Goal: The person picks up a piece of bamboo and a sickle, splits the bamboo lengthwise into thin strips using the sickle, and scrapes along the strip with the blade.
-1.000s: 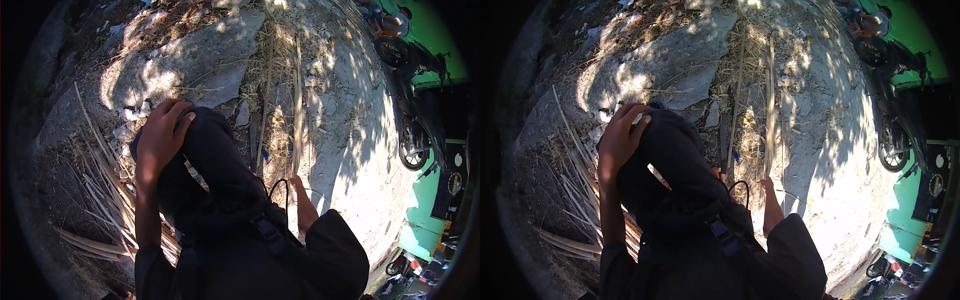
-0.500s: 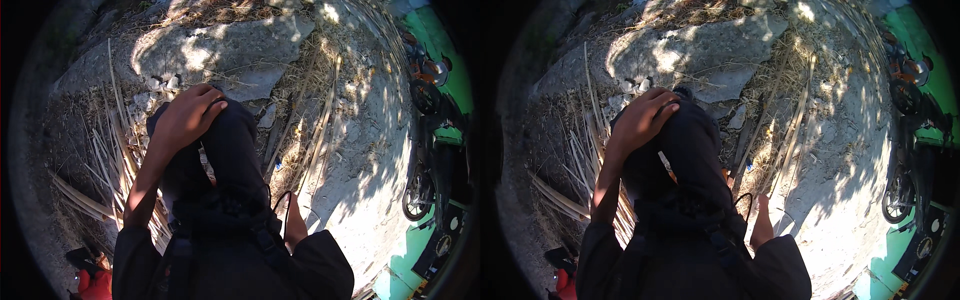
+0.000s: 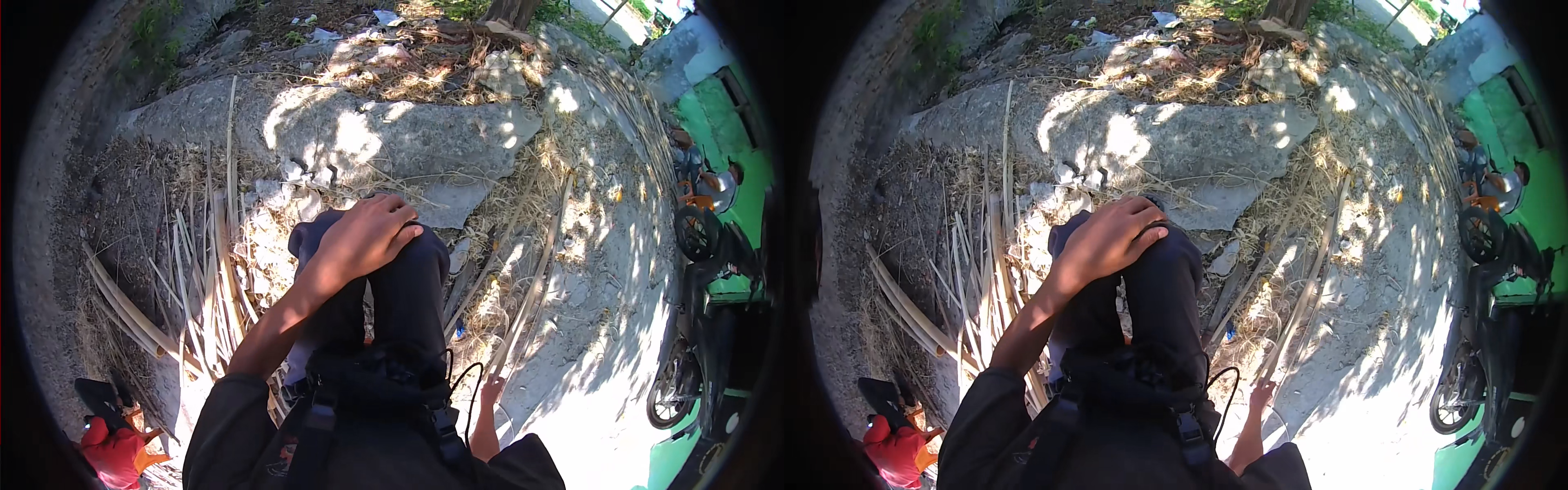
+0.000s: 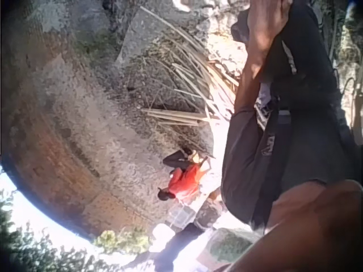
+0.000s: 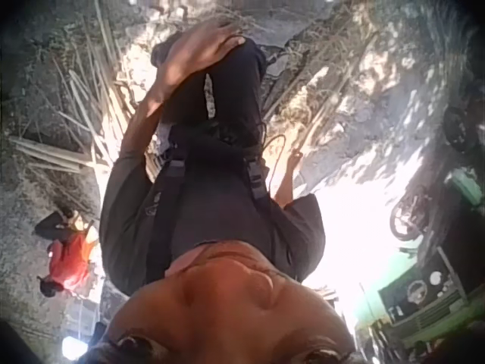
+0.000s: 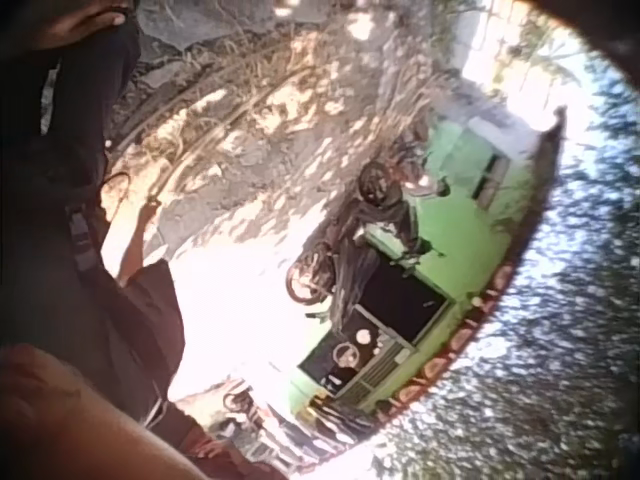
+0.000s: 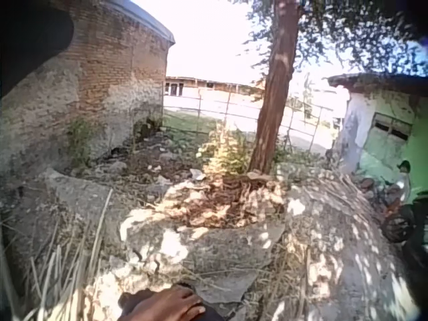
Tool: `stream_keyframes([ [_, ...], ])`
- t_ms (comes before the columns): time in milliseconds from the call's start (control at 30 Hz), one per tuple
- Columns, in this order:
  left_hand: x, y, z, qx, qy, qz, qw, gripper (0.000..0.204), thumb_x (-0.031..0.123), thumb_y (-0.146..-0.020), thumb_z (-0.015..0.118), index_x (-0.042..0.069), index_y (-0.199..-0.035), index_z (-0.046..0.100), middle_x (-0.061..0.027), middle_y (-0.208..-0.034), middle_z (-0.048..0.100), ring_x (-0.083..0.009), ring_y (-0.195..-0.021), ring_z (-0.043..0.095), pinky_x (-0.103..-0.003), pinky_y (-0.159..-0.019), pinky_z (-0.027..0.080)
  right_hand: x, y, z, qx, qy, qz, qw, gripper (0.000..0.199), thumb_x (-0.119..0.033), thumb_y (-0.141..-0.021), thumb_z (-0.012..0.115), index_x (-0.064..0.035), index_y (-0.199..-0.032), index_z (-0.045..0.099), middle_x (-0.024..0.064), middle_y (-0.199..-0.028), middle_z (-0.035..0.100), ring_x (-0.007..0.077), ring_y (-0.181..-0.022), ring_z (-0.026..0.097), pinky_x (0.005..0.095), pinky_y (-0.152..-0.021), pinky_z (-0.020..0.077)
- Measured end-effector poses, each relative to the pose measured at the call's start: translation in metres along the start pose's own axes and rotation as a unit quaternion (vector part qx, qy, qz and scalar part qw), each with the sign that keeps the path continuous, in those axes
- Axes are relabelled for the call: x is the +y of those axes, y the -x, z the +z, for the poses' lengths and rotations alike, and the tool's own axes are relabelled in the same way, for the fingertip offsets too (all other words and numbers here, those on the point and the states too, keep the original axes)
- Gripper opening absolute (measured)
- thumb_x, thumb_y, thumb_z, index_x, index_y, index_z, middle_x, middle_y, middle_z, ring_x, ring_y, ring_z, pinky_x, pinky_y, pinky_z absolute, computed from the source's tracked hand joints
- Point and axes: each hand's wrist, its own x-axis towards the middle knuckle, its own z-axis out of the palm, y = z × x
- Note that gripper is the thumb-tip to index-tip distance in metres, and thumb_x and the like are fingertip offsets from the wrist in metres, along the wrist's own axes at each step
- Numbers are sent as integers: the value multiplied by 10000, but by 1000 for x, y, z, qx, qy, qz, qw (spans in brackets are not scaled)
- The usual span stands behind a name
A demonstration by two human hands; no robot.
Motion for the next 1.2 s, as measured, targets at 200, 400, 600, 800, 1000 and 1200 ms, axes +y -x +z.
stream_keyframes([
  [200,4,-11,15,37,24,37,998,256,269,-962,648,38,-1074,650,-115,-1056,642,-348,-963,633,-458,-825,520,-27,13,-134,30,-136,-79,987,387,-347,-1010,581,-22,-1215,627,55,-745,610,170,-643,556,381,-575,473],
  [400,-3,0,0,12,-8,26,1000,330,283,-966,644,79,-1223,608,-134,-1282,578,-361,-1172,574,-453,-979,476,-77,56,-236,-84,-344,-44,934,350,-321,-1031,553,-40,-1218,647,22,-720,580,123,-619,530,329,-563,466],
  [600,7,-15,-7,87,9,100,991,475,218,-917,705,130,-1362,565,-131,-1460,510,-374,-1267,557,-472,-1044,482,-253,60,-213,-92,-372,-231,894,429,-262,-1065,511,-50,-1438,507,-14,-811,539,63,-647,505,224,-589,465],
  [800,28,-30,-6,107,24,198,974,659,129,-865,742,176,-1465,476,-135,-1550,404,-378,-1357,481,-472,-1063,482,-454,56,-152,-208,-388,-337,832,325,-184,-1052,501,27,-1297,538,45,-827,573,110,-615,568,249,-563,484],
  [1000,65,-53,-39,92,-20,279,956,836,274,-767,806,201,-1506,421,-124,-1559,381,-349,-1384,458,-464,-1104,468,-602,115,-140,-453,-446,-247,731,387,-236,-1043,509,16,-1336,539,50,-902,671,88,-651,661,240,-599,579],
  [1200,108,-54,-71,167,41,351,921,666,323,-796,756,125,-1398,550,-127,-1430,537,-331,-1310,539,-442,-1065,492,-632,174,-92,-526,-445,-285,667,286,-291,-1054,499,-79,-1220,595,46,-978,684,122,-831,693,245,-657,577],
])
